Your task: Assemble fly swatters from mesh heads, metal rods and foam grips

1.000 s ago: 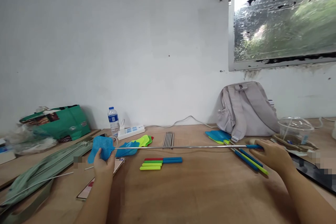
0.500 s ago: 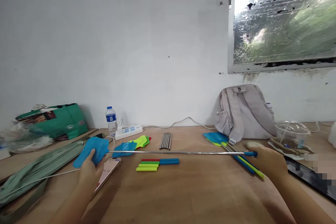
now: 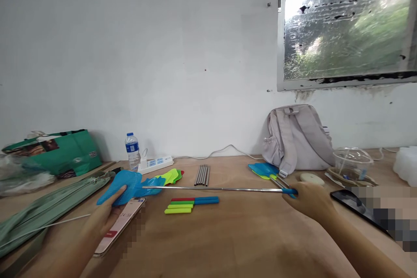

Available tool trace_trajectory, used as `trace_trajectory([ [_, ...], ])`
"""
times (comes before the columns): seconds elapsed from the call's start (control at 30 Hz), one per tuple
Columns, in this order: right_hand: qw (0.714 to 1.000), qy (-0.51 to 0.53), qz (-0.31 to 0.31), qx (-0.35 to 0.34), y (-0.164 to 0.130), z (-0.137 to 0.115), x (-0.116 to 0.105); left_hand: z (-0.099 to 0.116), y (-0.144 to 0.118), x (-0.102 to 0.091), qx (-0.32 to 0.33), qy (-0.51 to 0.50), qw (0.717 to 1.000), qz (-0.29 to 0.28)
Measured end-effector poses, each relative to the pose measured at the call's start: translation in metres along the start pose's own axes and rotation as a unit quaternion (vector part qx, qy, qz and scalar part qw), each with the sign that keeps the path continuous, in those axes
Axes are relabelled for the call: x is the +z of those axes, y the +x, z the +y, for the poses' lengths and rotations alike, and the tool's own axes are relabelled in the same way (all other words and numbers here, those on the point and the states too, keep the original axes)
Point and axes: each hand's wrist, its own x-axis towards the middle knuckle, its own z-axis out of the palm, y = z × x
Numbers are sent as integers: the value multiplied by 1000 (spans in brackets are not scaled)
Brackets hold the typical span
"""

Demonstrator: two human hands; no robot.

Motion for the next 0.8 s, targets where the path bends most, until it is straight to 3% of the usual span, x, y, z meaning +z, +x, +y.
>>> trace_trajectory([
  [0.2, 999, -7, 26, -17, 16, -44, -22, -19, -28, 36, 9, -5, 999, -36],
  [0.4, 998, 39, 5, -44, 8, -93, -32, -34, -62, 63, 10, -39, 995, -95],
  [0.67, 987, 138, -46, -62, -6, -143, -18, -87, -95, 75, -68, -44, 987, -135],
  [0.8, 973, 214, -40, -83, -9, -157, -17, -76, -98, 84, -44, -47, 987, -147],
])
